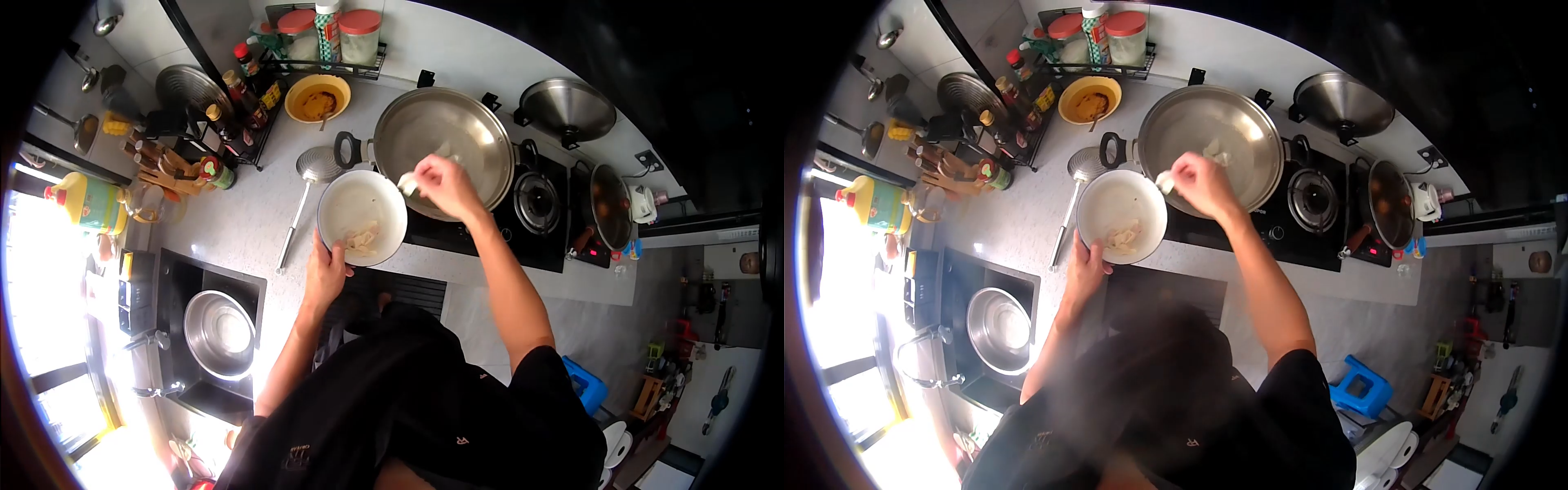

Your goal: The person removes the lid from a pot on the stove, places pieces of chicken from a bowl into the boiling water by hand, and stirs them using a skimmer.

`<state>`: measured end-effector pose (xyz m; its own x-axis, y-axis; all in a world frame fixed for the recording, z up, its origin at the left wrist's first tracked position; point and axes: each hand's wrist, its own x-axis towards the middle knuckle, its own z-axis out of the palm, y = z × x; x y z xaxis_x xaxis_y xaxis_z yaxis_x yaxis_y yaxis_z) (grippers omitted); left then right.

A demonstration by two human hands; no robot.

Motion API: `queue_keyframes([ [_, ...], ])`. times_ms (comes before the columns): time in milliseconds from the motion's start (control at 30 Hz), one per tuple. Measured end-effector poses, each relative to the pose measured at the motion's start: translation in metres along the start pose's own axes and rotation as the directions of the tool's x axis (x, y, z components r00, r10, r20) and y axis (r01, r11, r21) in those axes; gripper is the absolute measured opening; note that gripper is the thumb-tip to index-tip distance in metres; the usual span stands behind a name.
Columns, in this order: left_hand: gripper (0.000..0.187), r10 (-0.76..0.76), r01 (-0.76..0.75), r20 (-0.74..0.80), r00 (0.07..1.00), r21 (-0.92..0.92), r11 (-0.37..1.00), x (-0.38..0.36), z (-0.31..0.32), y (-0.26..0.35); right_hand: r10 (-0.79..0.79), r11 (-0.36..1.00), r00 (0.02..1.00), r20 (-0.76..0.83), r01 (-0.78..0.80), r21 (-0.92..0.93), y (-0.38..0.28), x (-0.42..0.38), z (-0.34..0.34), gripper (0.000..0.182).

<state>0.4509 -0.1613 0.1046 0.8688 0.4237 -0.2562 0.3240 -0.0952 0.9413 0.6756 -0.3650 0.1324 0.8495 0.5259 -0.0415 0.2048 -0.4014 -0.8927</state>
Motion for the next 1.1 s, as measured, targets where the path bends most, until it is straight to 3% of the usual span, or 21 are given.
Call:
queue_keyframes([
  [100,0.045,-0.012,0.012,0.001,1.0,-0.015,1.0,0.003,-0.002,0.001,-0.051,0.927,0.982,-0.179,-0.021,-0.374,0.043,0.04,-0.022,0.01],
  [200,0.041,-0.008,0.008,0.0,1.0,-0.049,0.999,0.007,0.0,0.002,0.115,0.878,0.969,-0.221,-0.203,-0.433,0.075,0.07,-0.025,0.009],
  [333,0.039,-0.011,0.009,-0.023,1.0,-0.07,0.998,0.01,0.002,0.001,0.072,0.844,0.971,-0.228,-0.181,-0.505,0.095,0.093,-0.024,0.008],
  [367,0.04,-0.019,0.017,-0.034,0.999,-0.055,0.998,0.009,0.0,0.001,-0.026,0.873,0.975,-0.221,-0.086,-0.48,0.098,0.094,-0.025,0.009],
  [400,0.041,-0.031,0.029,-0.039,0.999,-0.048,0.998,0.009,-0.001,0.001,-0.271,0.819,0.921,-0.28,0.068,-0.57,0.097,0.096,-0.022,0.011],
  [467,0.045,-0.044,0.042,-0.04,0.998,-0.044,0.998,0.01,-0.001,0.003,-0.29,0.867,0.925,-0.246,0.146,-0.476,0.011,0.069,-0.011,0.016],
  [533,0.051,-0.047,0.047,-0.039,0.998,-0.018,0.999,0.012,-0.001,-0.002,-0.064,0.987,0.998,-0.024,0.06,-0.146,-0.046,0.028,0.018,0.02],
  [600,0.053,-0.05,0.049,-0.028,0.998,-0.026,0.998,0.012,0.0,0.004,-0.286,0.89,0.923,0.259,0.356,-0.286,-0.047,0.001,0.043,0.025],
  [667,0.055,-0.031,0.03,-0.019,0.999,-0.039,0.999,0.01,-0.001,0.007,-0.416,0.646,0.853,0.316,0.522,-0.557,-0.026,-0.014,0.062,0.031],
  [700,0.055,-0.021,0.02,-0.019,1.0,-0.037,0.999,0.009,-0.001,0.01,-0.321,0.601,0.871,0.373,0.491,-0.63,-0.032,-0.02,0.063,0.033],
  [900,0.047,0.004,-0.004,-0.005,1.0,-0.023,1.0,-0.002,-0.003,0.013,-0.231,0.645,0.9,0.37,0.427,-0.634,-0.03,-0.038,0.076,0.024],
  [1100,0.044,0.011,-0.011,-0.005,1.0,-0.042,0.999,-0.008,-0.006,0.009,-0.197,0.787,0.909,0.368,0.37,-0.493,-0.03,-0.05,0.078,0.02],
])
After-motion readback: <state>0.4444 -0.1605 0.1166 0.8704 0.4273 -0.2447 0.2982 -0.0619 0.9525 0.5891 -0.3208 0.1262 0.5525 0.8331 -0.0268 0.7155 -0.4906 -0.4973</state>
